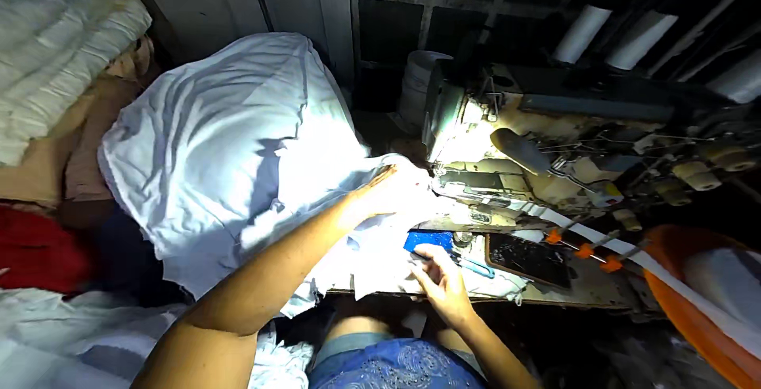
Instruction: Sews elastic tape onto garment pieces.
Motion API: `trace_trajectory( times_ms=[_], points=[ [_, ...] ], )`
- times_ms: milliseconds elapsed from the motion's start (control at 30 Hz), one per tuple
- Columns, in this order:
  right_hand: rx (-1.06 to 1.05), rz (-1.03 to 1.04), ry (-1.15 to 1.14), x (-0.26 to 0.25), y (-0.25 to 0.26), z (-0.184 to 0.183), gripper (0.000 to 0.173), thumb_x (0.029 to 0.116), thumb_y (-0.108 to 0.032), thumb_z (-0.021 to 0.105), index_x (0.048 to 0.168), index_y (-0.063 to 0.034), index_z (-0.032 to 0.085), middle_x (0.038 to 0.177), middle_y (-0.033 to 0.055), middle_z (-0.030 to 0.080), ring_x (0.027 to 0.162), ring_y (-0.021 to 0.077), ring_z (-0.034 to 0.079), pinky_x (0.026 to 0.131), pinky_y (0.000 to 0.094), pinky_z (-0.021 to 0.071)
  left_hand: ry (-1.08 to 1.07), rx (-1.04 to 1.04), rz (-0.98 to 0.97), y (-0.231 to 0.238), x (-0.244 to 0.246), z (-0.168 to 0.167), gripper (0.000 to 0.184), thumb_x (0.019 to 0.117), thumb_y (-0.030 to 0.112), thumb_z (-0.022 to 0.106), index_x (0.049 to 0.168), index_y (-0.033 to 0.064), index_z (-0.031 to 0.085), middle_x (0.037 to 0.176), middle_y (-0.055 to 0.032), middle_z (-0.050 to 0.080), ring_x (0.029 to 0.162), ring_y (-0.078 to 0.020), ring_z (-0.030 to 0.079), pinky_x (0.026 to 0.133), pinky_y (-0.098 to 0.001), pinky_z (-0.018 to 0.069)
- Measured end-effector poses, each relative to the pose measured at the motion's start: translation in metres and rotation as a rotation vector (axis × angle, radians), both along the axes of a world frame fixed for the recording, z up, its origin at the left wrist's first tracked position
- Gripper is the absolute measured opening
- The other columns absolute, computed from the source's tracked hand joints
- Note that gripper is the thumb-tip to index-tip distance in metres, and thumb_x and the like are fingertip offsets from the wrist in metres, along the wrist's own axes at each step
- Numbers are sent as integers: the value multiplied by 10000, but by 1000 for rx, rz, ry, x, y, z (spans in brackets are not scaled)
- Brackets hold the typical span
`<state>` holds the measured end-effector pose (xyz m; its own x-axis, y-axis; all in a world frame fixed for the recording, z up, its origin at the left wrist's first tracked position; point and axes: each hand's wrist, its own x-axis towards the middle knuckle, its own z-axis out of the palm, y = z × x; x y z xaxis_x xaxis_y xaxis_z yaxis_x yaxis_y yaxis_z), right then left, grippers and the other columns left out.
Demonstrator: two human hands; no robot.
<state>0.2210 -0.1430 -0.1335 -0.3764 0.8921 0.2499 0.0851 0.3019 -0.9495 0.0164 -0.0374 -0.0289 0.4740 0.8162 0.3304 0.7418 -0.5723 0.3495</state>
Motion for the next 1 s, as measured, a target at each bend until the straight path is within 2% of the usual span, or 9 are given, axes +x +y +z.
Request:
trace_trajectory(
  times_ms=[133,200,333,433,500,667,800,867,1000],
  points=[
    [-222,39,196,-22,14,0,484,895,22,652,1334,173,514,1296,261,613,1140,165,668,958,259,559,-58,-87,193,6,-4,1,164,986,126,597,969,11,712,927,-175,698,934,-339,684,833,-539,522],
    [-280,87,201,-39,20,2,417,923,16,640,1299,158,531,1198,209,656,1037,114,684,905,238,567,-44,-43,247,5,-3,4,173,983,122,601,978,-7,716,955,-194,708,956,-359,691,840,-551,524],
    [-219,25,283,-60,32,-7,99,961,-10,610,1004,63,661,859,43,698,761,21,663,731,189,567,94,231,288,-4,1,6,222,946,228,633,989,24,708,983,-139,701,935,-306,702,770,-479,563],
    [-252,-24,386,-56,35,-9,75,969,23,579,973,46,650,833,24,688,771,25,667,766,203,576,46,392,113,-14,-6,-6,243,957,199,625,1084,4,695,1075,-173,686,1048,-332,655,926,-468,517],
    [-319,-21,428,-48,35,-4,89,985,31,553,979,30,642,810,7,681,755,33,665,763,211,573,22,202,82,-38,-9,-14,277,944,153,646,1133,-45,691,1152,-247,685,1154,-397,634,1056,-508,463],
    [-407,169,581,-21,30,1,172,987,-6,469,958,-93,614,806,-42,692,749,64,682,759,254,586,117,-58,120,-82,0,-2,329,931,199,671,1115,-71,710,1182,-298,678,1198,-498,600,1084,-623,392],
    [-434,452,730,16,12,14,133,972,-127,629,999,-225,715,828,-77,709,767,29,675,741,223,564,73,38,127,-84,7,-7,353,925,134,638,1185,-100,681,1263,-328,641,1261,-535,555,1106,-644,369],
    [-473,394,738,28,12,17,141,966,-121,639,992,-209,745,838,-60,730,763,37,692,746,227,580,76,29,145,-84,19,-7,353,924,145,656,1196,-78,687,1274,-309,644,1261,-511,564,1116,-645,361],
    [-464,176,648,38,16,11,240,985,8,484,1029,-94,696,991,-7,736,881,87,714,856,282,596,35,41,233,-84,36,-21,374,937,210,638,1188,-63,691,1247,-306,655,1220,-505,591,1071,-655,393]
  ],
)
